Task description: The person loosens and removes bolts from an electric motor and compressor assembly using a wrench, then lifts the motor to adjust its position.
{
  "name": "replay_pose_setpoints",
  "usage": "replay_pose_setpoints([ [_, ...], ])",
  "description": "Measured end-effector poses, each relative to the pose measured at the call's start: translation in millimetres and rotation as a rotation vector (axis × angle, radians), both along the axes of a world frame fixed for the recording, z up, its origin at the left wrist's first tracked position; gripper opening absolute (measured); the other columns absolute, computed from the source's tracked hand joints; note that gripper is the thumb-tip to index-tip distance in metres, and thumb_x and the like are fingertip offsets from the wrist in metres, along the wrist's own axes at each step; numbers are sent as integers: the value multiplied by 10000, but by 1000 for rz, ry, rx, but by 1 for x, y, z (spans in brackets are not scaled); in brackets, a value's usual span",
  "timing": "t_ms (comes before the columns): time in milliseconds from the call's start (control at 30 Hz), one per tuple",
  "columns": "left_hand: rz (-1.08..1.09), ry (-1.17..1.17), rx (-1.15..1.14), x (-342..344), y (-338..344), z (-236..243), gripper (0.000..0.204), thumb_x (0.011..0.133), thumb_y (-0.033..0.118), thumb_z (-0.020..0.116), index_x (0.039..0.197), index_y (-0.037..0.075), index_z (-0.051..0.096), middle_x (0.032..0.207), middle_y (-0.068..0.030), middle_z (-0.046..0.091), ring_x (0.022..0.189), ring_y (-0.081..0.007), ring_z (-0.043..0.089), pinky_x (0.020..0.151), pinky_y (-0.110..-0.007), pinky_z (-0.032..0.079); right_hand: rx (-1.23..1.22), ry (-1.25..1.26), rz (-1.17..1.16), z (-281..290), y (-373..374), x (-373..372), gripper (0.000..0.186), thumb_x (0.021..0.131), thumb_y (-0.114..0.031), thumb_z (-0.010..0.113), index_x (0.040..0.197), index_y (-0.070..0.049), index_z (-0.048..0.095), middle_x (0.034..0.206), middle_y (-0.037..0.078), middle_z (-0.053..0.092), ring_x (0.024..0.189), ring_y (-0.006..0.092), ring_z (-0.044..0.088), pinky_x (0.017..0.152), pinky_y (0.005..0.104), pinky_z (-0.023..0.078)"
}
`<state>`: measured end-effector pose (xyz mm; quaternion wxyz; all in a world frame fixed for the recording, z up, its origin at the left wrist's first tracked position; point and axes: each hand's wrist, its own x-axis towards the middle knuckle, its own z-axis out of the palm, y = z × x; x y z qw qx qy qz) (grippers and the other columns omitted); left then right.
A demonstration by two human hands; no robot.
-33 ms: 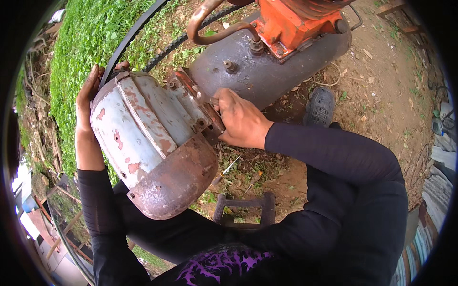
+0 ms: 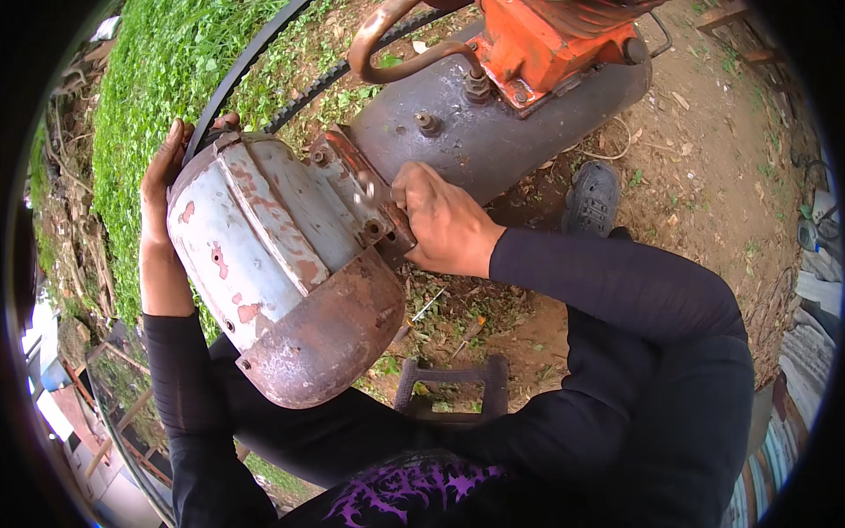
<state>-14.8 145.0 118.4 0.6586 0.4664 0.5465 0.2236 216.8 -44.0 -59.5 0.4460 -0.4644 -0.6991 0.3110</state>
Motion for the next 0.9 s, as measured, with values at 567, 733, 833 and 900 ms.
replay_pose_setpoints([
  [567, -37, -137, -46, -12, 6, -4, 455, 1051, 308, 379, 1253, -65, 545, 1263, -220, 614, 1126, -231, 609, 1023, -361, 448, 294, -4, 207, -7, 29, -2, 817, 396, 2, 792, 1061, -94, 328, 1020, 145, 387, 942, 365, 446, 797, 477, 397],
  [733, 8, -145, -33, -20, 9, -4, 507, 1051, 325, 356, 1275, -97, 526, 1272, -228, 606, 1160, -243, 592, 1054, -369, 421, 274, 12, 221, -2, 34, -2, 826, 392, -17, 809, 1049, -103, 316, 1010, 150, 384, 912, 361, 442, 791, 476, 392],
  [833, -20, -120, -44, -19, 9, -5, 527, 1050, 339, 356, 1286, -101, 525, 1263, -224, 611, 1150, -240, 595, 1049, -365, 423, 265, -18, 191, 1, 29, -1, 815, 405, -22, 810, 1047, -99, 314, 1009, 159, 379, 912, 359, 435, 799, 472, 392],
  [900, -43, -89, -72, -14, 10, -4, 544, 1047, 356, 361, 1298, -98, 526, 1244, -211, 623, 1118, -229, 607, 1032, -353, 434, 283, -10, 162, -1, 29, 0, 816, 408, -26, 810, 1049, -98, 310, 1012, 163, 373, 921, 359, 430, 806, 473, 389],
])
